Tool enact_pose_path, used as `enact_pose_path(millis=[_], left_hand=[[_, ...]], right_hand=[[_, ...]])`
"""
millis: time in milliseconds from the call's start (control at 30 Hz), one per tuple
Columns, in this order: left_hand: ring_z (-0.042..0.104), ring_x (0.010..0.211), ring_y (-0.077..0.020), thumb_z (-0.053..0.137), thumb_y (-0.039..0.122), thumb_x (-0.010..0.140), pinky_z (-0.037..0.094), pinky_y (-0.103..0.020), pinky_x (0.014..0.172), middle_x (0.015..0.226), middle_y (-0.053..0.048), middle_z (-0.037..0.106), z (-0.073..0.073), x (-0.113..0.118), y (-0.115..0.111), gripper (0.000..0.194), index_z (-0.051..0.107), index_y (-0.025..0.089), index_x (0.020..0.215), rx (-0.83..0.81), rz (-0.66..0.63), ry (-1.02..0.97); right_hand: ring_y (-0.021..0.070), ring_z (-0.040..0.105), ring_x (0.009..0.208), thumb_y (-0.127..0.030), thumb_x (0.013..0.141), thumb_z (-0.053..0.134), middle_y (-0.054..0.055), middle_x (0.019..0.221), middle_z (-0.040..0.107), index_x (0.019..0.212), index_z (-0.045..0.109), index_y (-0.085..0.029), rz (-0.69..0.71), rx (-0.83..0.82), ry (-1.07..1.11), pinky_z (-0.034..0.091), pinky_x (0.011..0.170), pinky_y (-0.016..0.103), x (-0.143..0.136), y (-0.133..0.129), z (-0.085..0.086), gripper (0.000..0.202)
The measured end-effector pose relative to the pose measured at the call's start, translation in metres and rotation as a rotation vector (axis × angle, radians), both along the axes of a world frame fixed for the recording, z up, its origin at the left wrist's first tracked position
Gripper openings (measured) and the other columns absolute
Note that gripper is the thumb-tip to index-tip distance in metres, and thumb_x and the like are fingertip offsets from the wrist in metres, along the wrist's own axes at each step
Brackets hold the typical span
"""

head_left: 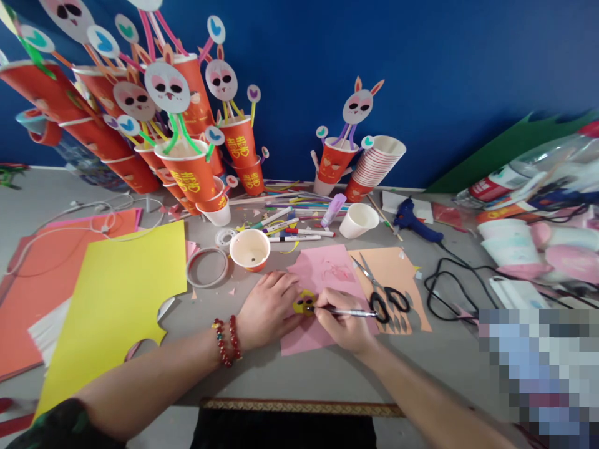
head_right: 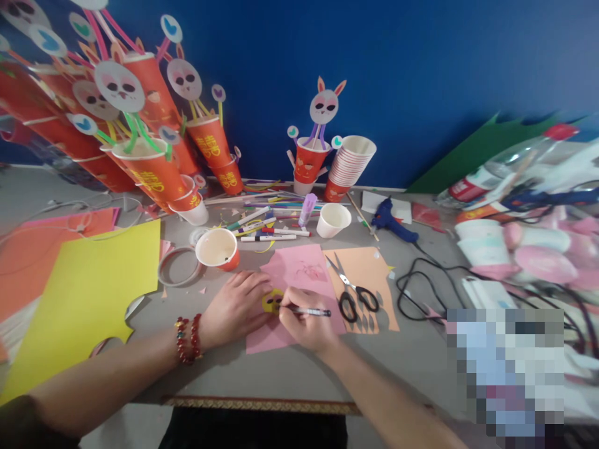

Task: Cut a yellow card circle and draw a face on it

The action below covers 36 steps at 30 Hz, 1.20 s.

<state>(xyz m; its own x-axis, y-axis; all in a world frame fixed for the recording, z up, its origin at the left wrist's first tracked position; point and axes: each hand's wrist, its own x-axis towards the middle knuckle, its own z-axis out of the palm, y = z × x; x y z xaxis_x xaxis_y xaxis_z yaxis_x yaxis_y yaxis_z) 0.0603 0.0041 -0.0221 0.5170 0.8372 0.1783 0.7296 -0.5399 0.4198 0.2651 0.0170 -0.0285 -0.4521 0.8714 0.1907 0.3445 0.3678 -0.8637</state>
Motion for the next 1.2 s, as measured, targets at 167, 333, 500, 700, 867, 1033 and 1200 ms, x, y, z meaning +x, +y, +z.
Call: enact_pose_path(millis=[167, 333, 500, 700, 867, 1033, 1200], left_hand=[[0.053, 0.114, -0.0292, 0.066, 0.030, 0.086, 0.046, -0.045, 0.095, 0.127, -0.010, 0.060, -0.0004, -0.0004, -0.0002, 0.031, 0.059, 0.018, 0.114, 0.011, 0.000, -0.002], [0.054, 0.114, -0.0295, 0.066, 0.030, 0.085, 0.046, -0.045, 0.095, 0.127, -0.010, 0.060, -0.0006, -0.0006, 0.0002, 0.032, 0.058, 0.019, 0.114, 0.006, -0.005, -0.011], [0.054, 0.114, -0.0297, 0.066, 0.029, 0.085, 0.046, -0.045, 0.096, 0.127, -0.010, 0.060, 0.0003, -0.0004, 0.0003, 0.031, 0.059, 0.020, 0.114, -0.002, 0.000, -0.011], [0.054, 0.115, -0.0297, 0.066, 0.030, 0.085, 0.047, -0.046, 0.096, 0.128, -0.010, 0.060, -0.0005, -0.0009, 0.0006, 0.031, 0.059, 0.020, 0.115, -0.001, -0.004, -0.008], [0.054, 0.114, -0.0292, 0.067, 0.029, 0.085, 0.047, -0.046, 0.096, 0.128, -0.010, 0.060, -0.0002, -0.0006, 0.0007, 0.033, 0.058, 0.019, 0.115, 0.002, -0.005, -0.004], [0.054, 0.115, -0.0297, 0.067, 0.031, 0.085, 0.047, -0.046, 0.096, 0.128, -0.010, 0.060, 0.0013, -0.0004, 0.0006, 0.033, 0.058, 0.020, 0.115, -0.008, -0.003, 0.002], [0.053, 0.114, -0.0296, 0.067, 0.032, 0.086, 0.046, -0.047, 0.097, 0.129, -0.009, 0.060, 0.0001, 0.0000, 0.0004, 0.032, 0.058, 0.020, 0.114, -0.008, -0.002, 0.003]], right_hand=[[0.0113, 0.039, 0.050, -0.015, 0.083, 0.049, -0.006, 0.056, 0.042, 0.066, 0.046, -0.022, -0.008, -0.005, -0.015, 0.030, 0.050, 0.024, 0.0006, -0.0006, -0.0015, 0.019], [0.0110, 0.039, 0.049, -0.016, 0.084, 0.049, -0.006, 0.056, 0.042, 0.067, 0.045, -0.022, -0.001, -0.014, -0.016, 0.029, 0.049, 0.024, -0.0001, -0.0006, -0.0003, 0.018], [0.0116, 0.040, 0.050, -0.016, 0.083, 0.049, -0.005, 0.057, 0.042, 0.066, 0.044, -0.022, 0.005, 0.003, -0.019, 0.030, 0.051, 0.025, -0.0010, 0.0008, 0.0005, 0.019], [0.0112, 0.039, 0.049, -0.015, 0.082, 0.049, -0.006, 0.056, 0.041, 0.066, 0.044, -0.022, 0.008, 0.001, -0.021, 0.029, 0.050, 0.024, -0.0009, 0.0010, 0.0011, 0.018], [0.0117, 0.039, 0.051, -0.015, 0.081, 0.048, -0.005, 0.056, 0.041, 0.065, 0.043, -0.022, -0.004, -0.003, -0.013, 0.029, 0.051, 0.025, -0.0011, 0.0008, 0.0005, 0.019], [0.0116, 0.038, 0.050, -0.015, 0.080, 0.048, -0.006, 0.055, 0.040, 0.064, 0.043, -0.022, 0.000, -0.024, 0.004, 0.029, 0.051, 0.025, -0.0010, 0.0000, 0.0008, 0.018], [0.0112, 0.037, 0.049, -0.014, 0.079, 0.047, -0.006, 0.055, 0.039, 0.064, 0.042, -0.022, 0.000, -0.017, 0.000, 0.028, 0.050, 0.025, -0.0006, 0.0002, 0.0022, 0.019]])
